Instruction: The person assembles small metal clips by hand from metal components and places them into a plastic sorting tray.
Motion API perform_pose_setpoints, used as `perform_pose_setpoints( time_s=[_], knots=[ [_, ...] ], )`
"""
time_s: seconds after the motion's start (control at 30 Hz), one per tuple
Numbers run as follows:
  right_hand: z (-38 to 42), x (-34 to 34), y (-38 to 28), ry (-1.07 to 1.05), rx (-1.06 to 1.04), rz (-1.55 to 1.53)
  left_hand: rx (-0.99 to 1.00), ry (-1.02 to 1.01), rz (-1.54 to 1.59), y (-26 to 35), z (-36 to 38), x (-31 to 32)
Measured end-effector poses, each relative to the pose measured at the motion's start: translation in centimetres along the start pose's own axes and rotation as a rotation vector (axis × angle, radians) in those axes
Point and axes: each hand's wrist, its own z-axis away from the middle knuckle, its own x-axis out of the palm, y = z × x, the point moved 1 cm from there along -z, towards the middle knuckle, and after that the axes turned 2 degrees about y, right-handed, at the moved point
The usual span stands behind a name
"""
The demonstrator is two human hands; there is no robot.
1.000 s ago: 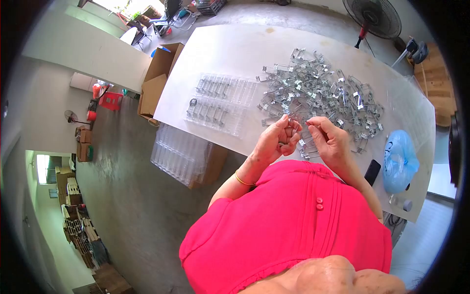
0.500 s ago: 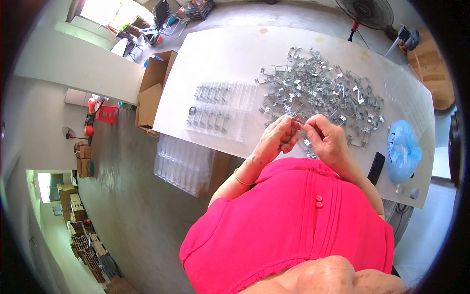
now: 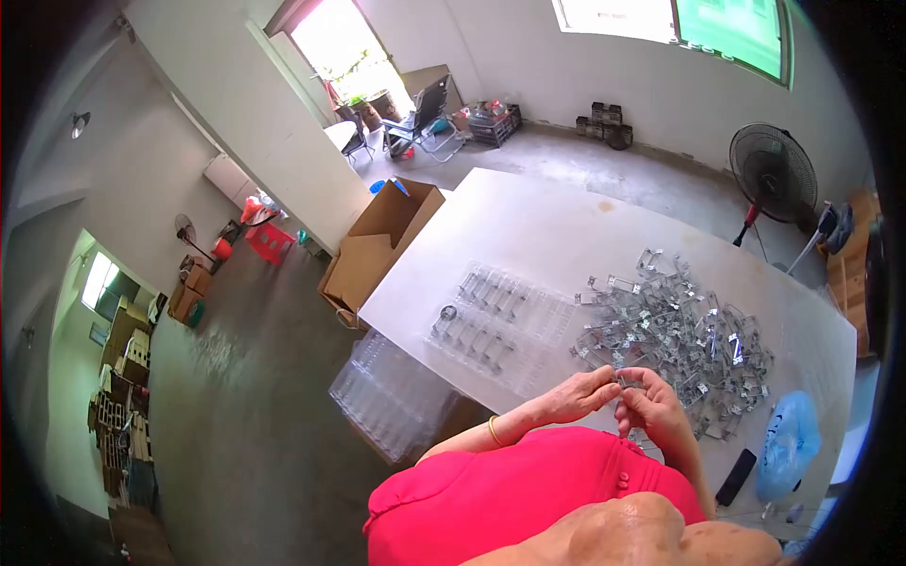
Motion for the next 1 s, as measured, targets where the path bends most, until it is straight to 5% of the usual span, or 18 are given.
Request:
perform_pose_setpoints(
  time_s=[0.13, 0.5, 0.77, 0.87, 1.0],
  knots=[
    [-0.9, 0.1, 1.1, -0.015, -0.011, -0.122, -0.003, -0.094, 0.030, 0.2, 0.2, -1.4],
    [0.1, -0.9, 1.2, -0.043, 0.006, 0.123, 0.147, -0.112, -0.102, 0.9, 0.0, -0.9],
    [3.1, -3.4, -0.3, 0.040, 0.034, 0.335, -0.023, 0.022, -0.178, 0.4, -1.0, 1.9],
    [3.8, -4.3, -0.2, 0.319, -0.179, 0.551, -0.011, -0.032, -0.247, 0.2, -1.6, 3.7],
    [4.5, -5.2, 0.6, 0.304, -0.389, 0.627, -0.165, -0.125, -0.097, 1.0, -1.9, 5.7]
  ],
)
